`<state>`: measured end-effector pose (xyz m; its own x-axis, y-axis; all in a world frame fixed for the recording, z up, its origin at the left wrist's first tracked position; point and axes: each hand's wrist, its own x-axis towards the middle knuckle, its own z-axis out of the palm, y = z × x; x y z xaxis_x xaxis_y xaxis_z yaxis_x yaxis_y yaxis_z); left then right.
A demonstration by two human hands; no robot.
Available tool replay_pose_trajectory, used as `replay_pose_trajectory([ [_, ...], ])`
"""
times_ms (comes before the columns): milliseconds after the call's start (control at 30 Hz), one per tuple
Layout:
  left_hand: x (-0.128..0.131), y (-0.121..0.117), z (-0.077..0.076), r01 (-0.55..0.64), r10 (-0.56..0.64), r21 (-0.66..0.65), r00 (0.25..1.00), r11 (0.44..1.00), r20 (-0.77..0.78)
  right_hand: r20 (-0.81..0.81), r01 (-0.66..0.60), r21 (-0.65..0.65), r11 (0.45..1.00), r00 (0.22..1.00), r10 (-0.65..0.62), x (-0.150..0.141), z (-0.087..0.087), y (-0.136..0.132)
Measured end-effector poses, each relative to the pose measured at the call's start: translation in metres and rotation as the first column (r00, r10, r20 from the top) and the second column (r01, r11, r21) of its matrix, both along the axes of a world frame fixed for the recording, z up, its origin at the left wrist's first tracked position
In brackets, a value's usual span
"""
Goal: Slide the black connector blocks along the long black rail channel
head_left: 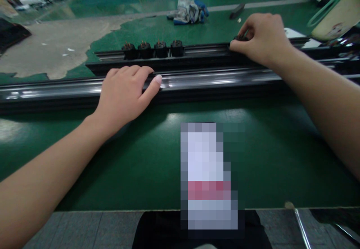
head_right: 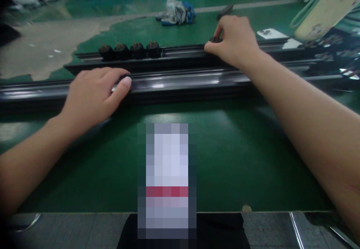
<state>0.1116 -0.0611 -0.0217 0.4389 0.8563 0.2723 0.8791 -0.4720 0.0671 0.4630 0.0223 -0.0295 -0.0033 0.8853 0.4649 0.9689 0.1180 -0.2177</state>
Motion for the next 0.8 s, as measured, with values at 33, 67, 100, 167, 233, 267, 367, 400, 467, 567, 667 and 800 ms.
replay_pose_trajectory([
  [33,-0.0002,0.0,0.0,0.001,-0.001,-0.004,1.0,1.0,0.007,0.004,0.003,-0.006,1.0,1.0,-0.003,-0.0001,0.0004,-0.0001],
  [67,-0.0003,-0.0001,0.0,0.0,0.0,-0.009,1.0,1.0,0.01,0.007,0.007,-0.015,1.0,1.0,-0.007,-0.0005,0.0009,-0.0004],
  [100,-0.0003,-0.0002,0.0002,-0.001,0.001,-0.016,1.0,1.0,0.011,0.007,0.011,-0.022,1.0,1.0,-0.011,-0.0013,0.0015,-0.001],
  [167,0.0,-0.0005,0.0005,-0.006,0.006,-0.025,1.0,1.0,0.012,-0.006,0.025,-0.018,1.0,1.0,-0.025,-0.0036,0.0025,-0.0029],
  [233,0.0003,-0.0007,0.0007,-0.009,0.009,-0.032,1.0,0.999,0.017,-0.023,0.035,-0.005,0.999,0.999,-0.036,-0.006,0.003,-0.0051],
  [267,0.0004,-0.0008,0.0008,-0.01,0.011,-0.032,1.0,0.999,0.02,-0.029,0.04,0.001,0.999,0.999,-0.04,-0.007,0.0031,-0.0061],
  [367,0.0005,-0.0007,0.0009,-0.008,0.008,-0.03,1.0,1.0,0.002,-0.04,0.036,0.0,0.999,0.999,-0.036,-0.0082,0.003,-0.0076],
  [400,0.0004,-0.0007,0.001,-0.007,0.007,-0.026,1.0,1.0,-0.01,-0.042,0.036,0.001,0.999,0.998,-0.036,-0.0081,0.003,-0.0077],
  [467,0.0002,-0.0008,0.001,-0.008,0.008,-0.011,1.0,1.0,-0.03,-0.041,0.04,-0.006,0.999,0.998,-0.04,-0.0072,0.0031,-0.0072],
  [567,0.0002,-0.0009,0.001,-0.007,0.007,0.006,0.999,1.0,-0.034,-0.034,0.039,-0.021,0.999,0.999,-0.04,-0.0059,0.0033,-0.0059],
  [667,0.0004,-0.0004,0.0006,-0.013,0.014,0.016,0.999,1.0,-0.044,-0.012,0.057,-0.023,0.998,0.998,-0.057,-0.0052,0.0038,-0.0041],
  [800,0.0007,0.001,-0.0005,-0.032,0.035,0.034,0.997,0.999,-0.069,0.019,0.093,-0.048,0.995,0.996,-0.092,-0.0046,0.0039,-0.0019],
])
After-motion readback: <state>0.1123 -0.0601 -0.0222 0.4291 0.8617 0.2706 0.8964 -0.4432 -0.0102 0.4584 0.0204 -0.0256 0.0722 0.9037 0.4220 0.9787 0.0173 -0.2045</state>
